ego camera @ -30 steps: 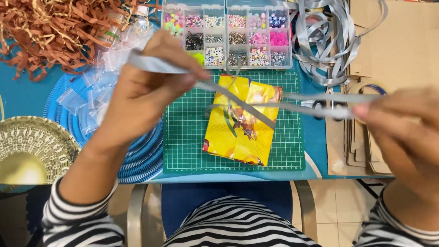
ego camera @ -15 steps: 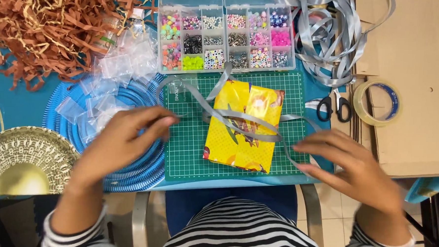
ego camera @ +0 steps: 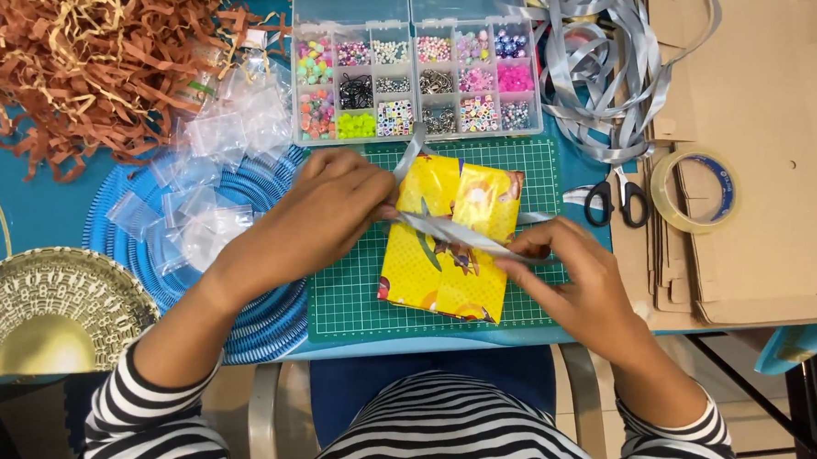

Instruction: Tying a decorative silver ribbon around a small yellow gift box on a craft table.

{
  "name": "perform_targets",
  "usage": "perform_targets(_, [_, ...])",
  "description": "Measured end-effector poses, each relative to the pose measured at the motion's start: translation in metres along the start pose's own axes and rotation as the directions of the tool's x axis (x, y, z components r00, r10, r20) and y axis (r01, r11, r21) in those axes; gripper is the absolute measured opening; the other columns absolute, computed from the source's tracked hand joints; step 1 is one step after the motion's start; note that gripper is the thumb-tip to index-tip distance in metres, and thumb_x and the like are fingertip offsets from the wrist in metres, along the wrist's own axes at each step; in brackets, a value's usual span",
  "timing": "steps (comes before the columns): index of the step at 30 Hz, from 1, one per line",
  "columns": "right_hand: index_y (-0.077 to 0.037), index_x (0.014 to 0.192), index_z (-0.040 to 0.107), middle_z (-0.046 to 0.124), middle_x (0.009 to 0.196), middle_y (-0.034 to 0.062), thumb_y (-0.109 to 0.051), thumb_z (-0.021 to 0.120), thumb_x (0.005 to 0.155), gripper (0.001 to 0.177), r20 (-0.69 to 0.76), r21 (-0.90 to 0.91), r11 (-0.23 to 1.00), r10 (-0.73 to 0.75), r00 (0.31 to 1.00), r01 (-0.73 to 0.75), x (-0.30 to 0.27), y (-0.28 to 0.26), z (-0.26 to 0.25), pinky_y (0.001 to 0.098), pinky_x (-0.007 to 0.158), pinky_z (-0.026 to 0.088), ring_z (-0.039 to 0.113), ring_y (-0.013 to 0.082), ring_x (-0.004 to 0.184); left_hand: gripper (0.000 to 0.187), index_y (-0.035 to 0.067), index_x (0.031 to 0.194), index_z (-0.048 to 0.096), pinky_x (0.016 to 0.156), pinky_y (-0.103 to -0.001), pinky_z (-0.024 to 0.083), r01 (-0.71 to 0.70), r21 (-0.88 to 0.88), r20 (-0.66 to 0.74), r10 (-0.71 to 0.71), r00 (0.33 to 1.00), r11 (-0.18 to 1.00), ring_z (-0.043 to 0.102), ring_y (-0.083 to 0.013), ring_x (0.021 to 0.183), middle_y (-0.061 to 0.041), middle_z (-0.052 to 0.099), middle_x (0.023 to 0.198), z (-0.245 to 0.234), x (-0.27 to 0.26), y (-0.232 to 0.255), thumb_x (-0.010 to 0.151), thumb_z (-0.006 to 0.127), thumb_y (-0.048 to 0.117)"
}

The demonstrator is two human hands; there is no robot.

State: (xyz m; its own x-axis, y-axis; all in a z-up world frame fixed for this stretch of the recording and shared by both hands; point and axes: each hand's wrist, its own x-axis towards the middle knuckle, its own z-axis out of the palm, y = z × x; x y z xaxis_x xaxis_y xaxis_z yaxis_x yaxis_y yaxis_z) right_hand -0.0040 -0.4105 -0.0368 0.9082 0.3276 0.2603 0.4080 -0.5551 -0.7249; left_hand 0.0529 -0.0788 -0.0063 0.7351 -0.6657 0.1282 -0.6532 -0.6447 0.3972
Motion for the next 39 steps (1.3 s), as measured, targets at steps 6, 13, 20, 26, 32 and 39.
perform_targets(6, [-0.007,0.103,0.083,0.083,0.074,0.0064,-0.002,0.081,0.087,0.017,0.088,0.308,0.948,0.062,0.994,-0.086,-0.022,-0.033,-0.011,0.0381,0.071,0.065,0.079,0.0213,0.063,0.016,0.009,0.115,0.078,0.102,-0.051,0.051,-0.145,0.153,0.094,0.131,0.987,0.978,0.074,-0.0307,0.102,-0.011,0.076,0.101,-0.026,0.036,0.006,0.104,0.068,0.006])
perform_targets(13, [-0.003,0.1,0.085,0.087,0.083,0.0093,0.004,0.075,0.091,0.015,0.052,0.496,0.866,0.046,0.998,-0.066,-0.052,-0.044,0.025,0.0375,0.066,0.067,0.083,0.0208,0.062,0.014,0.001,0.11,0.075,0.091,-0.051,0.056,-0.232,0.027,0.03,0.231,0.973,0.972,0.068,-0.0387,0.103,-0.018,0.068,0.108,-0.013,0.082,-0.005,0.107,0.065,0.01])
perform_targets(20, [-0.004,0.107,0.085,0.084,0.09,0.0095,0.011,0.071,0.089,0.027,-0.153,0.24,0.959,-0.113,0.982,0.148,-0.059,-0.045,0.04,0.0392,0.071,0.067,0.083,0.0244,0.073,0.028,-0.001,0.114,0.072,0.102,-0.055,0.052,-0.192,-0.097,0.138,0.205,0.969,0.976,0.074,-0.0407,0.102,-0.021,0.072,0.108,0.0,0.081,-0.012,0.113,0.052,0.018])
perform_targets(26, [0.0,0.112,0.077,0.084,0.097,0.0148,0.01,0.068,0.094,0.023,-0.207,0.218,0.971,-0.055,0.977,0.101,-0.062,0.005,0.033,0.0343,0.08,0.069,0.084,0.026,0.088,0.022,0.009,0.104,0.065,0.092,-0.048,0.049,0.0,-0.126,0.18,0.023,0.983,0.992,0.07,-0.0325,0.082,-0.011,0.072,0.092,-0.018,0.038,-0.02,0.115,0.052,0.022])
perform_targets(32, [0.004,0.108,0.079,0.087,0.088,0.0162,0.009,0.083,0.085,0.024,-0.157,0.386,0.902,0.27,0.95,-0.192,-0.043,0.003,0.023,0.0359,0.079,0.067,0.084,0.023,0.09,0.019,0.004,0.103,0.075,0.085,-0.05,0.062,0.409,-0.338,0.264,-0.332,0.906,0.848,0.082,-0.0382,0.083,-0.018,0.082,0.086,-0.034,-0.009,-0.003,0.105,0.063,0.019])
perform_targets(39, [0.004,0.088,0.076,0.087,0.084,0.0177,0.007,0.081,0.088,0.006,0.067,0.572,0.761,0.328,0.942,-0.306,-0.042,0.008,0.015,0.0413,0.088,0.067,0.075,0.0138,0.093,0.016,0.004,0.102,0.077,0.087,-0.044,0.067,0.548,-0.544,0.303,-0.46,0.834,0.635,0.089,-0.03,0.084,-0.015,0.088,0.086,-0.026,-0.04,0.011,0.102,0.07,0.018])
